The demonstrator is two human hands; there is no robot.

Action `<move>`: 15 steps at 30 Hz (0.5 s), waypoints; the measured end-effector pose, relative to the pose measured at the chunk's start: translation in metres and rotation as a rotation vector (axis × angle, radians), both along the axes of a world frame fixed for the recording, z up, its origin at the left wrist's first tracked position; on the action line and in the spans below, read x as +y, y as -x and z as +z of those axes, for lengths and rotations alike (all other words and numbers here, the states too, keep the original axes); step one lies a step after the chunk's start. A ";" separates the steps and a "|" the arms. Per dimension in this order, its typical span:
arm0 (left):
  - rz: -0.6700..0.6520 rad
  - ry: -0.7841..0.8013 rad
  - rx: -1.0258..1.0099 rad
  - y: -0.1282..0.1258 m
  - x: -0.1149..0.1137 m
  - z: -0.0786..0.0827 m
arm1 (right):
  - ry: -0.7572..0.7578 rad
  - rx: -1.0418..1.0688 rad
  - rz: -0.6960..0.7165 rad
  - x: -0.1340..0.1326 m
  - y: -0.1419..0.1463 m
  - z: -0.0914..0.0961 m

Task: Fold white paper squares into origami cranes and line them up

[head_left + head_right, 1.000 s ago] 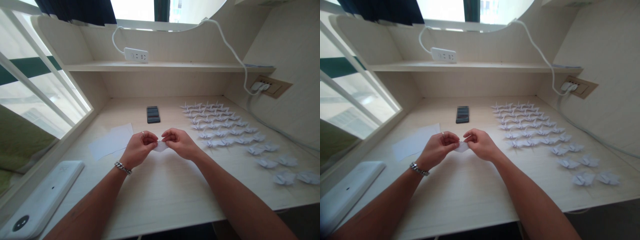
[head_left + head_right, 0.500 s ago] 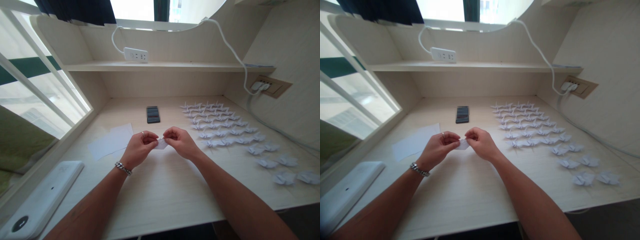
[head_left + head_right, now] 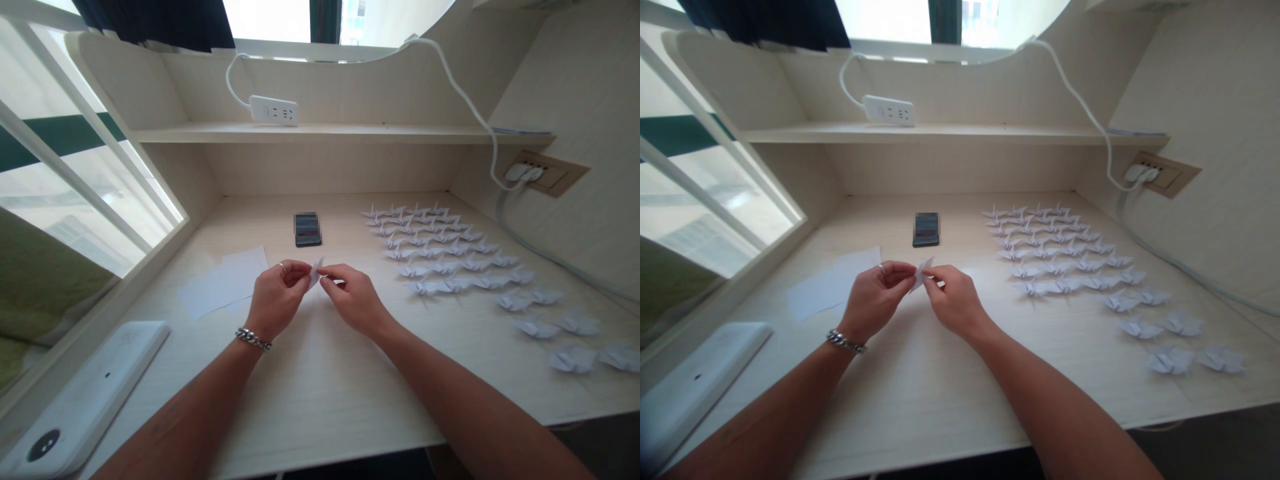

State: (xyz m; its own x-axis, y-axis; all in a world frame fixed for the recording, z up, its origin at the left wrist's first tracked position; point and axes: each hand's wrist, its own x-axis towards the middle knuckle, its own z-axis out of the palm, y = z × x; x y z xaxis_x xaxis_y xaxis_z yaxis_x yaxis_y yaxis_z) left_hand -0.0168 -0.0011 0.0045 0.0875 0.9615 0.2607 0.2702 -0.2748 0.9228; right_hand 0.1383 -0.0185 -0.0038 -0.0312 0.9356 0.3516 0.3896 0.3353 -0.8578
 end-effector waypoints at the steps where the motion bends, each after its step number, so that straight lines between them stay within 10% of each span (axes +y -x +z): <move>1: -0.019 0.003 -0.002 -0.001 -0.001 0.000 | 0.030 0.034 0.009 0.001 0.000 -0.001; 15: -0.102 -0.070 0.138 -0.001 -0.004 0.005 | 0.191 0.305 0.024 0.018 -0.013 -0.014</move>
State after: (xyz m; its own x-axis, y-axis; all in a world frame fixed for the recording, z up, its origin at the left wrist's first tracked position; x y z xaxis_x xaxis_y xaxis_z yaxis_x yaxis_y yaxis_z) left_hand -0.0157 -0.0052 0.0097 0.2229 0.9259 0.3051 0.3602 -0.3691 0.8568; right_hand 0.1511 -0.0001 -0.0182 0.0255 0.9857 0.1665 0.0995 0.1632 -0.9816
